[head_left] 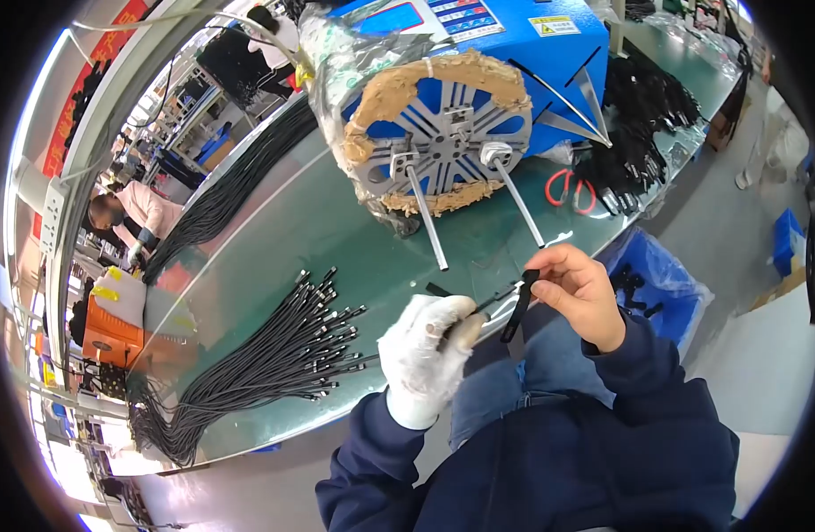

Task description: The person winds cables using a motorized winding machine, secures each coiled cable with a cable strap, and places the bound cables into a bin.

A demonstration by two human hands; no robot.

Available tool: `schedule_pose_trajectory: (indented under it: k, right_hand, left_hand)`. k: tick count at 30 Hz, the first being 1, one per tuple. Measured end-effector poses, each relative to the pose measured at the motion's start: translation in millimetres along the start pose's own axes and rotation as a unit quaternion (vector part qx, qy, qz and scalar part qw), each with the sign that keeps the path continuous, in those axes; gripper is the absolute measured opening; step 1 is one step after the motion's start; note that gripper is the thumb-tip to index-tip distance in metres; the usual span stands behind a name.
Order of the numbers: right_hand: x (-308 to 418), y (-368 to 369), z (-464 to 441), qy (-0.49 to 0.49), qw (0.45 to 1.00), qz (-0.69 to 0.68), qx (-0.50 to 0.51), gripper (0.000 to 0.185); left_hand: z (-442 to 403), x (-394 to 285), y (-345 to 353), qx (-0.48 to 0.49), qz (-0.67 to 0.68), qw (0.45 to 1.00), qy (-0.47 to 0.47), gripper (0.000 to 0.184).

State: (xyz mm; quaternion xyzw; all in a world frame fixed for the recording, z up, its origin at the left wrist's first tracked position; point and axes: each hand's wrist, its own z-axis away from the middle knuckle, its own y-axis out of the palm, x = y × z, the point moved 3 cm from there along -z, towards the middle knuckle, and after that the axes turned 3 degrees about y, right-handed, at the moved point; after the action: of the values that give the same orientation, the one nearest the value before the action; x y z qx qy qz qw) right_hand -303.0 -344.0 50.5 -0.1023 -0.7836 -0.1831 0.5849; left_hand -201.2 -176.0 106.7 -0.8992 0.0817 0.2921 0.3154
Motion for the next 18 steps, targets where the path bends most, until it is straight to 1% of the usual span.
schedule_pose_trajectory:
  k: [5, 8, 10, 11, 14, 15, 18]
  right_hand:
    - [8, -1, -2, -0.048, 0.996, 0.081, -0.009, 0.018]
    - [17, 0, -5, -0.068, 0.986, 0.152, 0.02, 0.018]
    - [24, 0, -11, -0.144, 0.951, 0.262, 0.084, 0.018]
    - [26, 3, -13, -0.182, 0.924, 0.316, 0.117, 0.018]
    - [30, 16, -18, -0.149, 0.94, 0.291, 0.099, 0.016]
    - [37, 18, -20, -0.109, 0.954, 0.264, 0.086, 0.012]
    - [54, 18, -23, -0.185, 0.913, 0.354, 0.085, 0.012]
  left_hand:
    - [1, 5, 6, 0.011, 0.009, 1.0, 0.009, 0.016]
    - [0, 7, 8, 0.048, 0.009, 0.998, 0.028, 0.015]
    - [-2, 6, 9, 0.077, 0.009, 0.996, 0.04, 0.015]
    - [-3, 6, 10, 0.09, 0.009, 0.995, 0.044, 0.014]
    - [-6, -3, 13, 0.052, 0.018, 0.998, 0.026, 0.017]
    - [-7, -10, 9, 0.053, -0.005, 0.998, -0.027, 0.021]
    - [-18, -9, 3, 0.079, -0.078, 0.988, 0.106, 0.032]
